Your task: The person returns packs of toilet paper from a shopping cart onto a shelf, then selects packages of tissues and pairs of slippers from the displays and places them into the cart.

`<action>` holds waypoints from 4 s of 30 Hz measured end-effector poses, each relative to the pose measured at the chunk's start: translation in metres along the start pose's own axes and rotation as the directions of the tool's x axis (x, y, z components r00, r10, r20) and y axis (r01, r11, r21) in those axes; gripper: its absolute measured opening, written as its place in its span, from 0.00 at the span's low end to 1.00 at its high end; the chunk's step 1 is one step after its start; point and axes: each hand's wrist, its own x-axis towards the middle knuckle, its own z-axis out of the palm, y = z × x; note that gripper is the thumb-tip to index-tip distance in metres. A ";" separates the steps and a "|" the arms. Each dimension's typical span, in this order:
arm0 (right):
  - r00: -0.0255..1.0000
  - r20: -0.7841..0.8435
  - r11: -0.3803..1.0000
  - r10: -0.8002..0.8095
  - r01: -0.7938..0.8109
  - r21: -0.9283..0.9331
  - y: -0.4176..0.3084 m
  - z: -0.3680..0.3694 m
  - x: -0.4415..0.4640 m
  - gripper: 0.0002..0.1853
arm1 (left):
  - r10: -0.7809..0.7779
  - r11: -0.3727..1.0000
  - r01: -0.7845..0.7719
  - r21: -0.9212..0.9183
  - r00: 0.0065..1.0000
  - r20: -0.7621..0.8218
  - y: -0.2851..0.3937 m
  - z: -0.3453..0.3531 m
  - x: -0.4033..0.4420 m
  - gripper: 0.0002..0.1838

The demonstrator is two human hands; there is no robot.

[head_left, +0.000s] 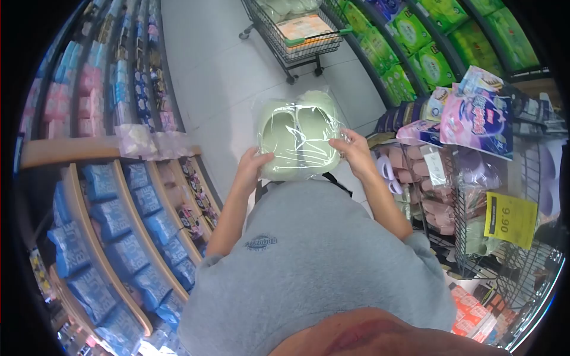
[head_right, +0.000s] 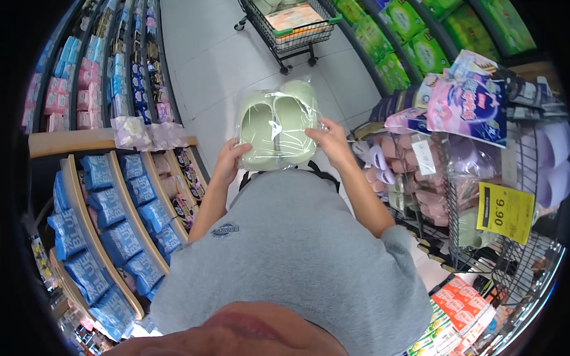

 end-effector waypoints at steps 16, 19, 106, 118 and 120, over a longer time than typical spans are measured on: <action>0.993 0.111 0.995 0.032 -0.020 -0.100 -0.071 0.087 0.225 0.26 | 0.116 0.993 -0.110 0.042 0.974 -0.196 0.133 -0.054 0.156 0.26; 0.994 0.108 0.995 0.033 -0.023 -0.099 -0.088 0.090 0.295 0.26 | 0.149 0.989 -0.143 0.045 0.965 -0.216 0.176 -0.046 0.214 0.26; 0.355 -0.885 0.831 -0.303 -0.356 -0.427 -0.111 0.164 0.651 0.09 | -0.584 0.487 0.092 0.868 0.774 0.245 0.367 0.004 0.941 0.14; 0.466 -0.849 0.662 -0.249 -0.558 -0.500 0.207 0.226 0.436 0.12 | -0.179 0.136 -0.748 0.650 0.626 0.759 0.312 -0.048 0.715 0.11; 0.688 -0.721 0.397 0.083 -0.686 -0.610 0.307 0.261 0.376 0.06 | -0.278 0.110 -0.726 0.679 0.633 0.722 0.297 -0.075 0.704 0.12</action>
